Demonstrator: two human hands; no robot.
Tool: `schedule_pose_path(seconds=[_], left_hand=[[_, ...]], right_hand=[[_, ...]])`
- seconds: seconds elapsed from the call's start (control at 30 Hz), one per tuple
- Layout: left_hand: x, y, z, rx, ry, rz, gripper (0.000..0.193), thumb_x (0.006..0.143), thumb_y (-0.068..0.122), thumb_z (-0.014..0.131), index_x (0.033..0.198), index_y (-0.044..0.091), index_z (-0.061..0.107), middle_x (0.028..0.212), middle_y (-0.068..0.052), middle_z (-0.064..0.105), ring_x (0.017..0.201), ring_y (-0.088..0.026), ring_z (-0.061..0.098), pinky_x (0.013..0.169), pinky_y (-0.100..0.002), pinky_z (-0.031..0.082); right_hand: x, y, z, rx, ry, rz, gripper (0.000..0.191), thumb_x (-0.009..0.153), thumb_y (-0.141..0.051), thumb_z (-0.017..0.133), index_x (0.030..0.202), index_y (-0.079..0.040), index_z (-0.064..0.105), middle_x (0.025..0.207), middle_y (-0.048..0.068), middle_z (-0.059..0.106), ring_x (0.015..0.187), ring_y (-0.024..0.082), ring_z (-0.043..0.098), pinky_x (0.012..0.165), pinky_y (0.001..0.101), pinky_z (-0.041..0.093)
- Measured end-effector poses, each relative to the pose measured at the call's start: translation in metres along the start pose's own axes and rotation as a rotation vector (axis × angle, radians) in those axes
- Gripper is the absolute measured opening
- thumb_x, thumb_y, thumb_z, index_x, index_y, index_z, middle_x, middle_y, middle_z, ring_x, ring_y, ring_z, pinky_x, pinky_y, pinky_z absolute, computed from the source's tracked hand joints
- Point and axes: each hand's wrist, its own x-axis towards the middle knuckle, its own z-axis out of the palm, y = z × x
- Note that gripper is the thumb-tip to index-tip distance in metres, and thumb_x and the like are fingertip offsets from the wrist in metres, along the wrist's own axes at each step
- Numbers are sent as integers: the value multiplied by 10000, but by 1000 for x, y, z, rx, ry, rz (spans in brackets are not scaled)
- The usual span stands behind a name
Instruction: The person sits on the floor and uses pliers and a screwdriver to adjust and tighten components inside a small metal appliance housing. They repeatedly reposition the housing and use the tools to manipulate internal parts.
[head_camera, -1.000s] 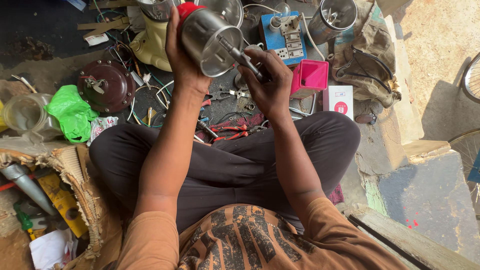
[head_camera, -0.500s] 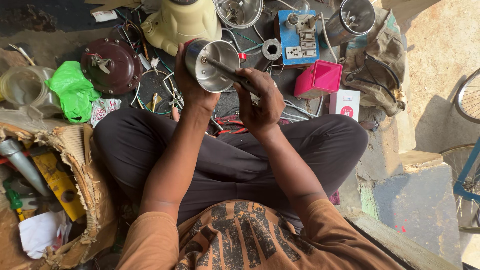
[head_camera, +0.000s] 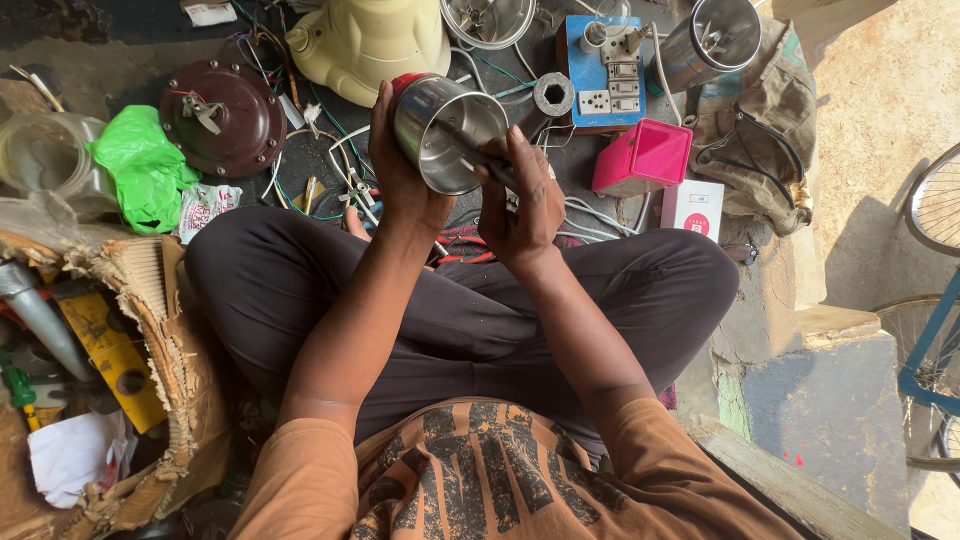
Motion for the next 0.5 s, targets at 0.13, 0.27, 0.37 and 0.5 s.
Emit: schedule_pose_path(seconds=[0.13, 0.27, 0.37, 0.5], left_hand=[[2, 1, 2, 29, 11, 46, 405, 1100, 415, 473, 1078, 61, 667, 971, -75, 727, 883, -210, 709, 842, -381, 585], [5, 0, 2, -41, 89, -16, 404, 1068, 418, 456, 1046, 66, 652, 951, -67, 719, 881, -209, 705, 854, -387, 584], [2, -3, 2, -6, 45, 44, 373, 1091, 401, 475, 1059, 71, 645, 968, -64, 713, 900, -208, 702, 866, -391, 579], [-1, -4, 1, 30, 84, 60, 386, 1081, 405, 473, 1082, 61, 649, 987, -69, 710, 912, -208, 702, 864, -387, 579]], right_hand=[[-5, 4, 4, 32, 23, 45, 569, 993, 102, 692, 1480, 19, 409, 1099, 204, 705, 976, 311, 727, 877, 397, 601], [-13, 3, 1, 89, 158, 23, 547, 1001, 103, 675, 1471, 19, 407, 1108, 212, 699, 977, 297, 711, 847, 362, 604], [-16, 5, 7, 72, 142, 12, 545, 993, 103, 687, 1461, 33, 416, 1100, 215, 698, 983, 299, 723, 860, 368, 612], [-17, 9, 15, 62, 43, 81, 543, 996, 92, 706, 1461, 47, 431, 1101, 202, 709, 991, 293, 735, 887, 378, 610]])
